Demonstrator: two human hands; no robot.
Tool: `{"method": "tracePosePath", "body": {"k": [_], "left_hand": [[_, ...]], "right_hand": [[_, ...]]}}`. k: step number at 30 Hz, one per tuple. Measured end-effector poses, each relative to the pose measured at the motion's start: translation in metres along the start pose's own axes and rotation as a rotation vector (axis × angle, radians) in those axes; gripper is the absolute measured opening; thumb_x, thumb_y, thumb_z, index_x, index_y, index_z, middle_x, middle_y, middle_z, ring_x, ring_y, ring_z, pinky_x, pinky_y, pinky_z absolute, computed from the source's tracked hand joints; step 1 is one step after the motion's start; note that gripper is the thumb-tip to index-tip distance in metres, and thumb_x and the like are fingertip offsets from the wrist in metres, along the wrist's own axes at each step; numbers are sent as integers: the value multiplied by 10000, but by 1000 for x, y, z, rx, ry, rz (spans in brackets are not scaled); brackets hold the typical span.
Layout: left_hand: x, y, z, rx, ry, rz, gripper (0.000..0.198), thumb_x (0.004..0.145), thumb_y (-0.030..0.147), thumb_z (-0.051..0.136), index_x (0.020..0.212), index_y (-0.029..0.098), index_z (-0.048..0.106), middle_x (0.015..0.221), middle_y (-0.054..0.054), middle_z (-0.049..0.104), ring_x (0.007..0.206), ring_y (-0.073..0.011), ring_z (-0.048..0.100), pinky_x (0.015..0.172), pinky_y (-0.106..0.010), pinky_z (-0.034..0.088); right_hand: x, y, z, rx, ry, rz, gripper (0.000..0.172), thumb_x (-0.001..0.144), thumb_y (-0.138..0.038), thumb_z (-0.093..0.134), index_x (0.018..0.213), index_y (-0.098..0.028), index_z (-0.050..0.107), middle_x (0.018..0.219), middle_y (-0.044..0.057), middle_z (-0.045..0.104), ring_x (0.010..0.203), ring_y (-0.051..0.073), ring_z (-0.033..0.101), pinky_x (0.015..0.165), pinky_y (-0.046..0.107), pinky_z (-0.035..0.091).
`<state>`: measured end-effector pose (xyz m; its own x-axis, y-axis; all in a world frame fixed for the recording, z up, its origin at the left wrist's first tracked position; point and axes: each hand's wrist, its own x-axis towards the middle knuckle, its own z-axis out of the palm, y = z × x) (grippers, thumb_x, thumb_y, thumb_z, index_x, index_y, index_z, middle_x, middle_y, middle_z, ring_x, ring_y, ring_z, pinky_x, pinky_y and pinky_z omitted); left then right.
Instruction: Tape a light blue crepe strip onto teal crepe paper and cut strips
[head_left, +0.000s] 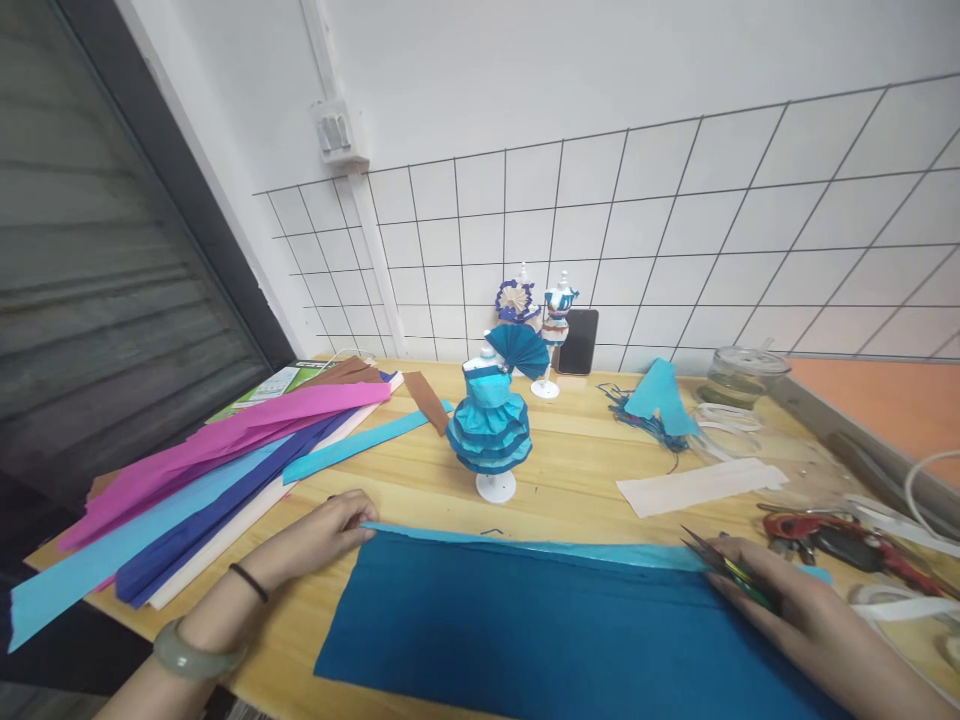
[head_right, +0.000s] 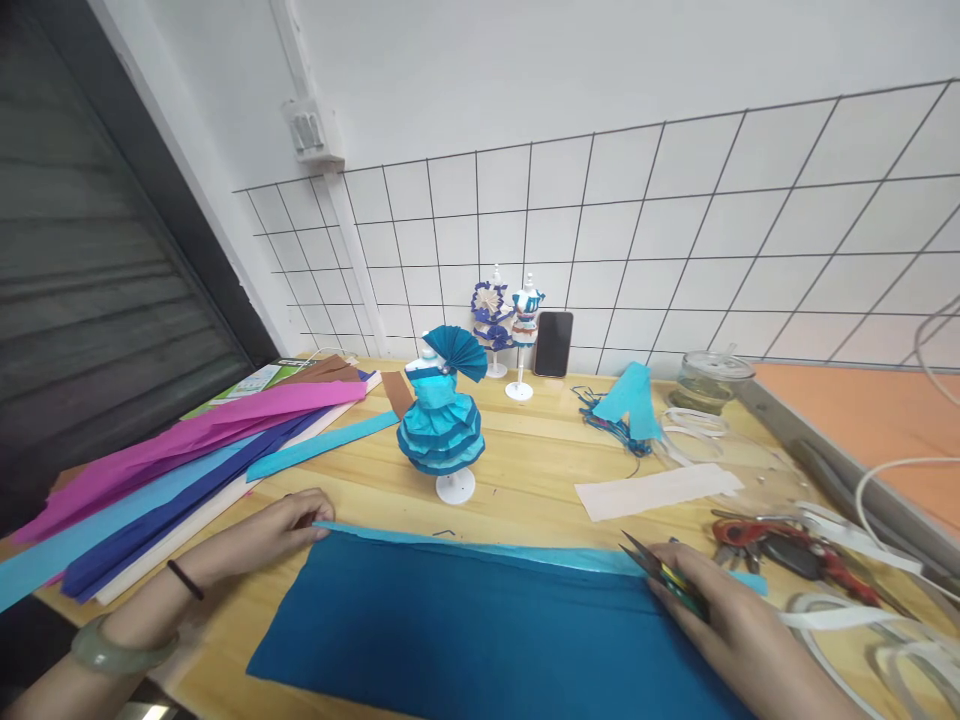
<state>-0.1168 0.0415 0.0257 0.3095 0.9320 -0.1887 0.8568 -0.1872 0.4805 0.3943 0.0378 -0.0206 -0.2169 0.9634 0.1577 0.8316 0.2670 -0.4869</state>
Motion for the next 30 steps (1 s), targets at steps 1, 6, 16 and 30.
{"method": "tracePosePath", "body": {"k": [1,6,16,30], "left_hand": [[0,1,0,-4,2,-5,203,833,393,404,835,211,494,818,-9,510,718,-145,467,683,-262,394],[3,2,0,-9,1,-15,226,811,404,450,724,200,495,742,8,503,666,-139,472,634,-252,386],[-7,5,8,19,61,45,230,864,375,391,719,208,455,792,-11,498,765,-164,471,737,-275,370],[-14,26,5,-211,21,-40,237,821,390,451,685,196,441,714,31,418,640,-125,406,614,-239,336]], "right_hand": [[0,1,0,8,0,1,278,813,-430,475,988,-279,630,1093,41,675,1002,265,618,855,313,499],[0,2,0,18,-1,1,262,795,-430,492,969,-290,629,1064,32,687,975,264,630,829,300,510],[1,2,-1,1,-5,9,263,812,-438,472,961,-275,614,1064,61,682,988,275,619,842,326,495],[1,11,5,3,-31,21,346,812,-498,459,1010,-248,592,1087,59,667,982,257,612,830,317,482]]}}
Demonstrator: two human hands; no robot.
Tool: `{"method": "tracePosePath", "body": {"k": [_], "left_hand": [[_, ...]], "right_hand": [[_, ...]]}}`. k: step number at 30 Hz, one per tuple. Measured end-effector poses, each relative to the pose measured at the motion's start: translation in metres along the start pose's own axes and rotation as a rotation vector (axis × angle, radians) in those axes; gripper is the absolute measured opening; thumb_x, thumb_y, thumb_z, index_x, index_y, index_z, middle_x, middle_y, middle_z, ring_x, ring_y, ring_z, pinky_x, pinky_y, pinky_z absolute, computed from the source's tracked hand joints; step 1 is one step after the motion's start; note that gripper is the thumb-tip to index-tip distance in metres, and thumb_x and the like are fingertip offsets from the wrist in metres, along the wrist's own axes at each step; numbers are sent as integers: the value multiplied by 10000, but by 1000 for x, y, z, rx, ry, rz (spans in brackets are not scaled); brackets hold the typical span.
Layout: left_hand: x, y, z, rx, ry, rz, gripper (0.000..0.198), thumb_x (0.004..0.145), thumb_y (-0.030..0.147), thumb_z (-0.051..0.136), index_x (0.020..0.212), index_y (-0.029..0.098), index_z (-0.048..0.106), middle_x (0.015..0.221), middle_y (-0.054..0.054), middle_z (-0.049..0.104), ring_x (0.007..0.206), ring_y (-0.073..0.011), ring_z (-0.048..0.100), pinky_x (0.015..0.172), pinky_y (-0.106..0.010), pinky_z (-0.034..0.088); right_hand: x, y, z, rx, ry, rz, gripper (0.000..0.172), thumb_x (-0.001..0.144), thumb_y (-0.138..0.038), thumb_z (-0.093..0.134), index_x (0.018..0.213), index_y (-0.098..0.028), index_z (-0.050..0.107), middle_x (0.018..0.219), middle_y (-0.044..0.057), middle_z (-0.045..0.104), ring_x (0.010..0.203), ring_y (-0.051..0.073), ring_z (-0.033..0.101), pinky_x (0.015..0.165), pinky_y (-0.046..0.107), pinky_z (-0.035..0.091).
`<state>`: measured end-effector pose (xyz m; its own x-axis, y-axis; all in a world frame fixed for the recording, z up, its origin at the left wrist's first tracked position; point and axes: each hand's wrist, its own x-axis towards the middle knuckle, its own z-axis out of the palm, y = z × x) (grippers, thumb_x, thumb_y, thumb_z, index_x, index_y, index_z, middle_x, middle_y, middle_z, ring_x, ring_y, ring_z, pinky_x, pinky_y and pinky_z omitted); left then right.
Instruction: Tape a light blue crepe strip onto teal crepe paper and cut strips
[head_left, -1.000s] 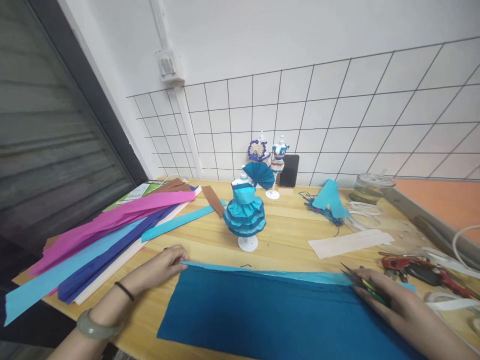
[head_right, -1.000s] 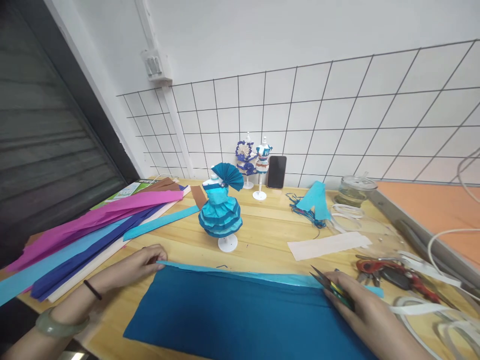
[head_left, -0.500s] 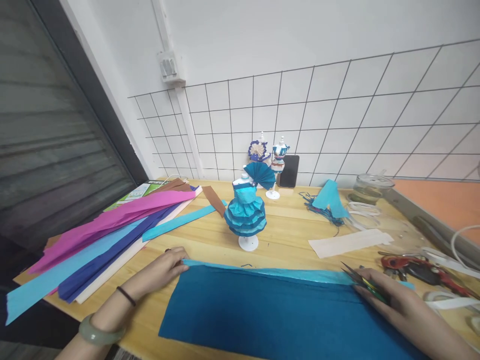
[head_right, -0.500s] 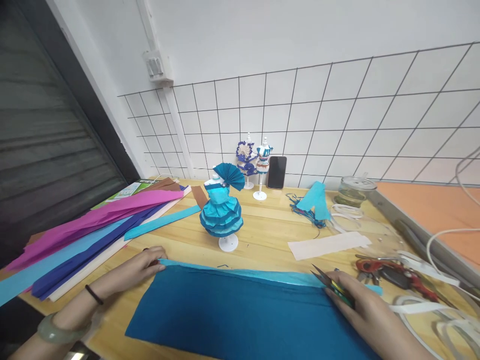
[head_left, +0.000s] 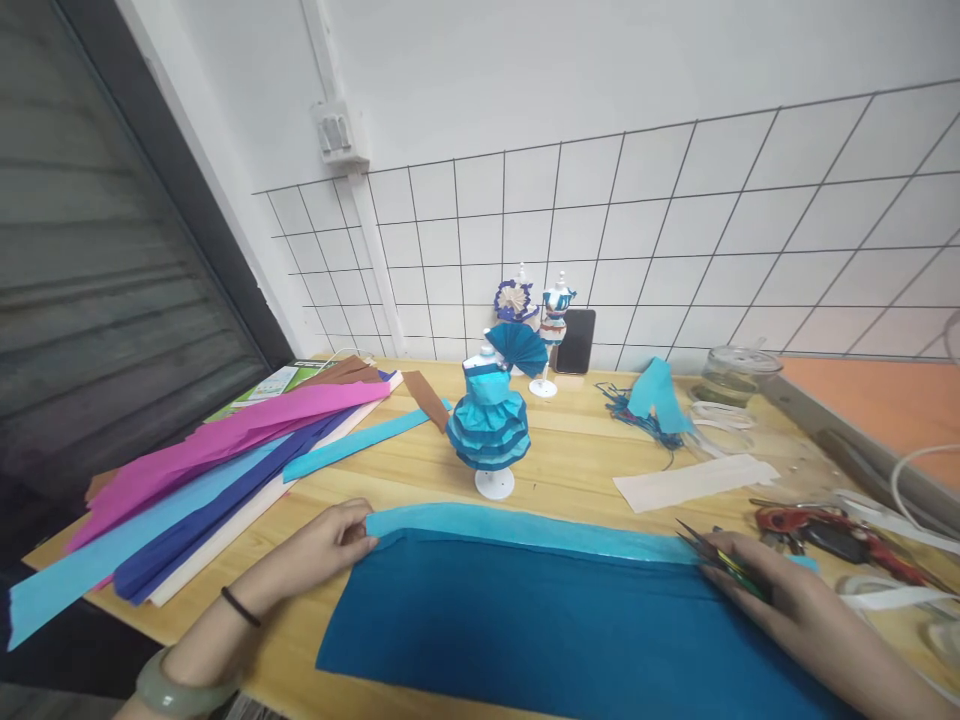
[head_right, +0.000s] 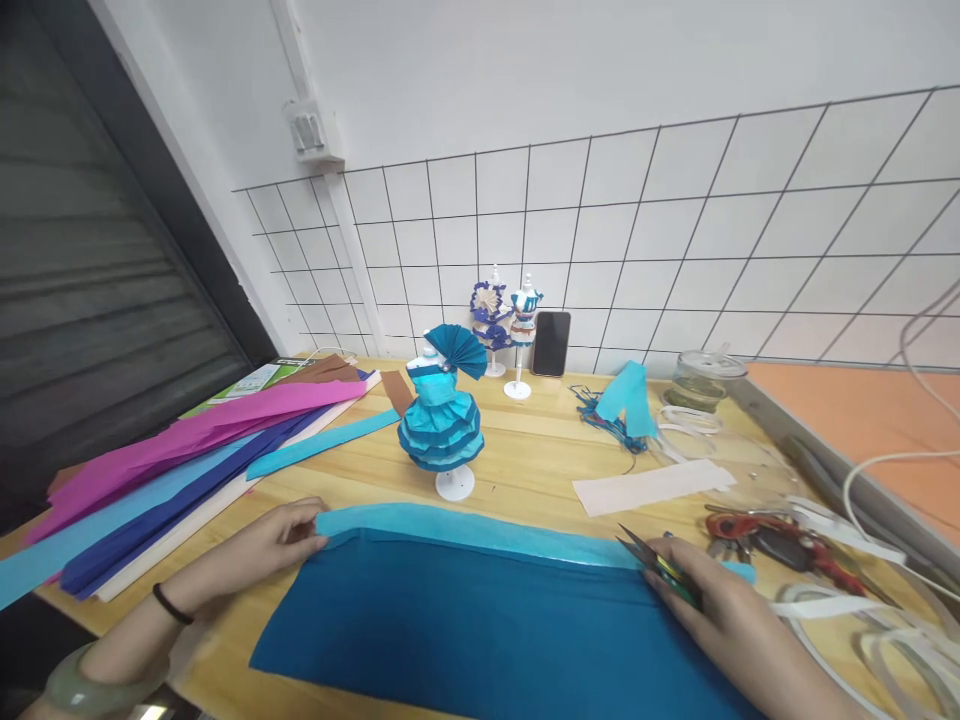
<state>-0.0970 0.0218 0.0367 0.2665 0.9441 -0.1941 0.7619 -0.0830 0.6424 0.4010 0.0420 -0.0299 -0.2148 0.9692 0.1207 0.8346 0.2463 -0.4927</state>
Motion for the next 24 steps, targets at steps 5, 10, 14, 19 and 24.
{"method": "tracePosePath", "body": {"k": [5,10,14,19,24], "left_hand": [[4,-2,1,-105,20,-67,341,768,451,490,608,219,298,606,73,259,553,-103,277,522,-228,255],[6,-7,5,-224,69,-69,329,760,466,518,689,223,308,632,79,234,554,-93,251,526,-213,255],[9,-11,10,-267,132,-77,291,733,441,568,775,214,391,601,91,233,532,-87,251,524,-212,253],[8,-6,15,-377,186,-124,356,698,424,593,931,207,433,535,113,297,482,-83,285,498,-217,257],[6,3,16,-450,230,-112,376,671,387,615,952,192,457,498,127,301,461,-73,287,477,-209,246]], "right_hand": [[0,-2,-2,25,-42,-1,341,837,-486,422,1024,-242,569,1093,66,654,997,237,598,850,303,458],[-2,-1,-2,21,-66,12,316,842,-472,420,1019,-249,556,1108,78,641,1017,237,583,866,314,444],[-2,1,0,26,-55,28,299,836,-471,426,1021,-272,551,1133,69,634,1030,237,578,878,327,439],[-2,0,-1,29,-37,34,309,822,-480,431,1007,-272,565,1095,71,653,1000,245,596,860,336,452],[-1,-5,-3,5,-46,38,321,818,-471,434,1006,-254,576,1096,69,657,992,240,604,852,319,462]]}}
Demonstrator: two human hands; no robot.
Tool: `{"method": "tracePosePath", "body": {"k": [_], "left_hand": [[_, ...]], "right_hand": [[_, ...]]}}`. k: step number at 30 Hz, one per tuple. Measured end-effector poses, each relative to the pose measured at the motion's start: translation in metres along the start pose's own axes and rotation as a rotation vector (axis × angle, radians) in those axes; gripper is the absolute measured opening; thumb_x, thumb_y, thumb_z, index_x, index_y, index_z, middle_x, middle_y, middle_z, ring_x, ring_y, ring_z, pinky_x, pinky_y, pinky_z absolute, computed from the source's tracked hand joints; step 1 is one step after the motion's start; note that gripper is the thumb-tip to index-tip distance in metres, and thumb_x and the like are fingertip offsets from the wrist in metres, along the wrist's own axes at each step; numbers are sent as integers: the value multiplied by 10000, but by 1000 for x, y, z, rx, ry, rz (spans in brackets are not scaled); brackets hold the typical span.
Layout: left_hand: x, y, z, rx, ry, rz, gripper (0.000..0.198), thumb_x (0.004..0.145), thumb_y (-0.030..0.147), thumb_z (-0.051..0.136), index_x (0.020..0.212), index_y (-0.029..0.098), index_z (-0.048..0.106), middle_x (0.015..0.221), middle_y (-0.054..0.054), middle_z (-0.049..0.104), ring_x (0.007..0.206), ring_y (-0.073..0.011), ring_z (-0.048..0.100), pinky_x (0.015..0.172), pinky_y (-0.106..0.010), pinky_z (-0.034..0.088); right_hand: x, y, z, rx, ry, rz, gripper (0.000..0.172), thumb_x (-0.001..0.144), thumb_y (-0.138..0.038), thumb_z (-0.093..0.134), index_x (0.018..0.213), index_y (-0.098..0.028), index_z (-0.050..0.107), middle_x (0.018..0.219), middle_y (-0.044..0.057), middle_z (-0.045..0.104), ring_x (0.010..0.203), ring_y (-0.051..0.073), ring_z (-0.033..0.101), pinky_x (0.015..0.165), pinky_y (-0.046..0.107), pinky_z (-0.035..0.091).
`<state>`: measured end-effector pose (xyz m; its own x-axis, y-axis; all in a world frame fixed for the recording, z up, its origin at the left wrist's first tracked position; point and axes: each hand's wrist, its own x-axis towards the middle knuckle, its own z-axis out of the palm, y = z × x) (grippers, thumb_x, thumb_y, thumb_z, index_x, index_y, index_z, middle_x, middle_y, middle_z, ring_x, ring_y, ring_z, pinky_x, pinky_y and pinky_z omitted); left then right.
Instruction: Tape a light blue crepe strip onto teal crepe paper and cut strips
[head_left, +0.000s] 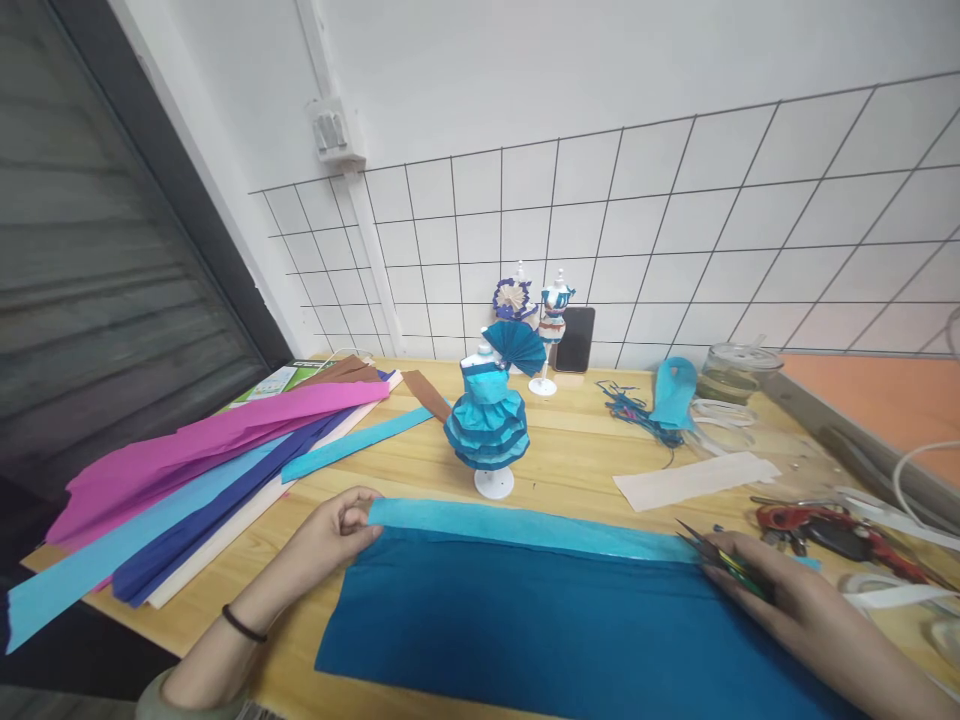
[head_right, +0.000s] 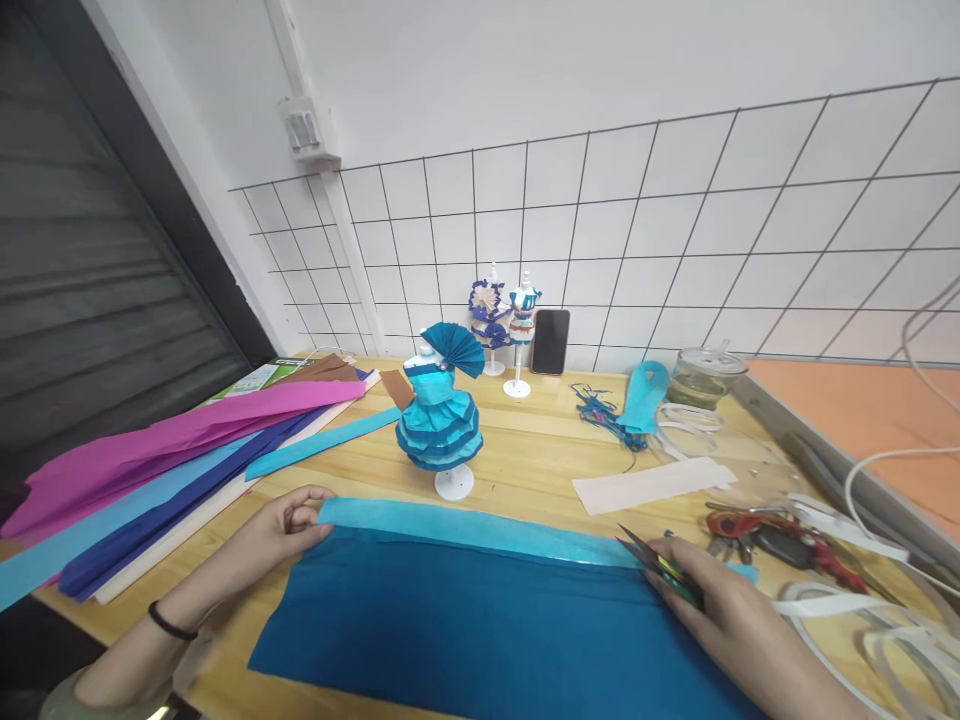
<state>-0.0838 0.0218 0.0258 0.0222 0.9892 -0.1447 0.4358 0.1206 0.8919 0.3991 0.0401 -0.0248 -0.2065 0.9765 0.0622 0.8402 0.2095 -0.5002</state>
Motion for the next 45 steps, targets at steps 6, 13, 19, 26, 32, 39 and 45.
{"method": "tracePosePath", "body": {"k": [6,13,19,26,32,39,45], "left_hand": [[3,2,3,-15,153,-83,448,585,416,671,913,178,480,493,123,385,450,-73,368,478,-207,280],[6,-5,2,18,197,-101,543,545,420,690,976,140,517,523,70,549,498,-124,513,523,-239,376],[-9,4,-1,152,184,-77,438,654,439,623,1009,184,595,762,-29,714,744,-228,648,650,-285,481],[-35,6,-2,241,247,22,234,685,447,624,776,240,686,750,10,720,746,-241,662,625,-265,521],[-51,20,1,220,283,-28,310,621,510,653,797,262,712,836,3,736,810,-245,676,689,-260,551],[-61,52,8,157,351,-72,395,438,596,700,651,263,718,724,-26,736,723,-262,690,615,-256,576],[-65,38,5,158,372,-18,396,475,582,709,722,273,702,665,4,717,654,-217,678,575,-208,564]], "right_hand": [[-3,-1,-1,-28,10,-22,294,831,-440,442,993,-244,589,1078,57,672,971,233,621,826,284,481],[-1,-1,-1,-25,54,-54,277,823,-410,473,977,-229,615,1049,61,689,949,241,634,802,299,498],[-1,4,-1,-16,51,-69,316,801,-452,500,995,-227,609,1077,65,682,962,253,634,804,319,508],[-1,-1,-1,9,62,-73,285,800,-457,511,955,-245,623,1011,44,698,914,250,645,779,321,517],[0,-4,-5,52,38,-64,270,820,-431,503,963,-234,618,1029,70,684,927,252,632,797,339,506],[1,-6,-9,59,-4,-50,273,852,-423,454,985,-239,605,1040,60,676,961,244,615,820,335,483],[1,-13,-11,103,-27,-48,220,864,-393,423,915,-237,570,920,57,674,872,239,623,781,346,474]]}}
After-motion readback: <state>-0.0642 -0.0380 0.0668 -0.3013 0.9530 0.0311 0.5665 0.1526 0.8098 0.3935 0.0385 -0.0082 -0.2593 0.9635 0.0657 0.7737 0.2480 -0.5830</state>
